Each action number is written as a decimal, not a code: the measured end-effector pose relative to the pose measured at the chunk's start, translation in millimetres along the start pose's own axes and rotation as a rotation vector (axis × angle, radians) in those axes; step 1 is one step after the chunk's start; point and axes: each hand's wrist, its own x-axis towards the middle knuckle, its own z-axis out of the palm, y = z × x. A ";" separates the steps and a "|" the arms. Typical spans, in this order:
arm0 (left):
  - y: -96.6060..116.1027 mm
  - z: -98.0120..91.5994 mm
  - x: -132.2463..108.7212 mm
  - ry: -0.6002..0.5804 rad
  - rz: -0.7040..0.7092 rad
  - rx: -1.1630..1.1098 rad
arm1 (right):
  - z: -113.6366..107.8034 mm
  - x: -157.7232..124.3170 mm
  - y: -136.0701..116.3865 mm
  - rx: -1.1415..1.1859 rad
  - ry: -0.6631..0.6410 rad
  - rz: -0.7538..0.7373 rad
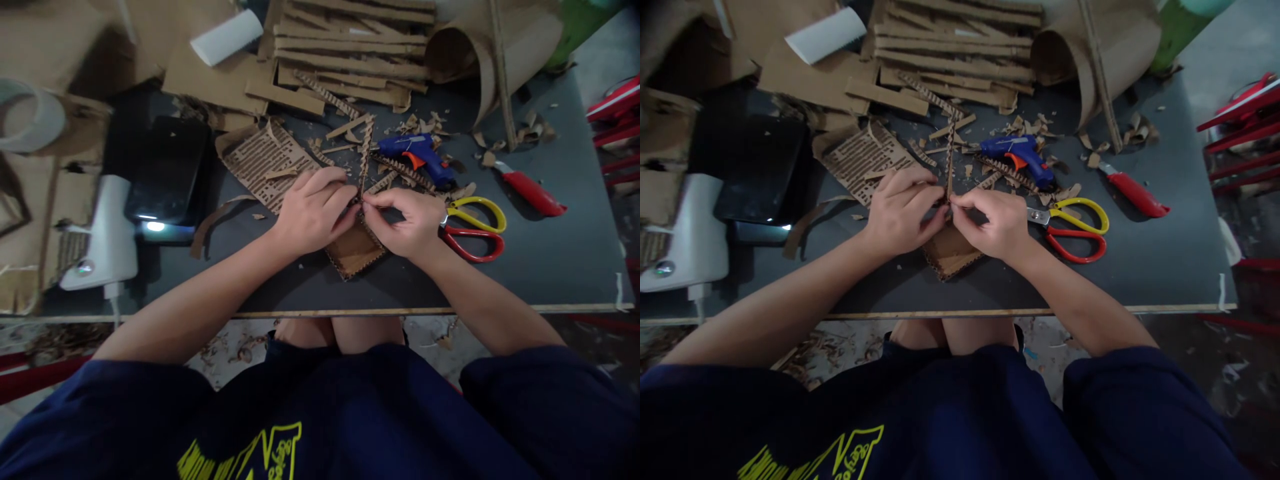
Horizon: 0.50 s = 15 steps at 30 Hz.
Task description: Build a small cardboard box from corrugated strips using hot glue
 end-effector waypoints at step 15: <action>-8.5 0.6 -0.1 0.026 0.099 -0.004 | -1.7 2.1 -0.3 0.111 -0.021 0.093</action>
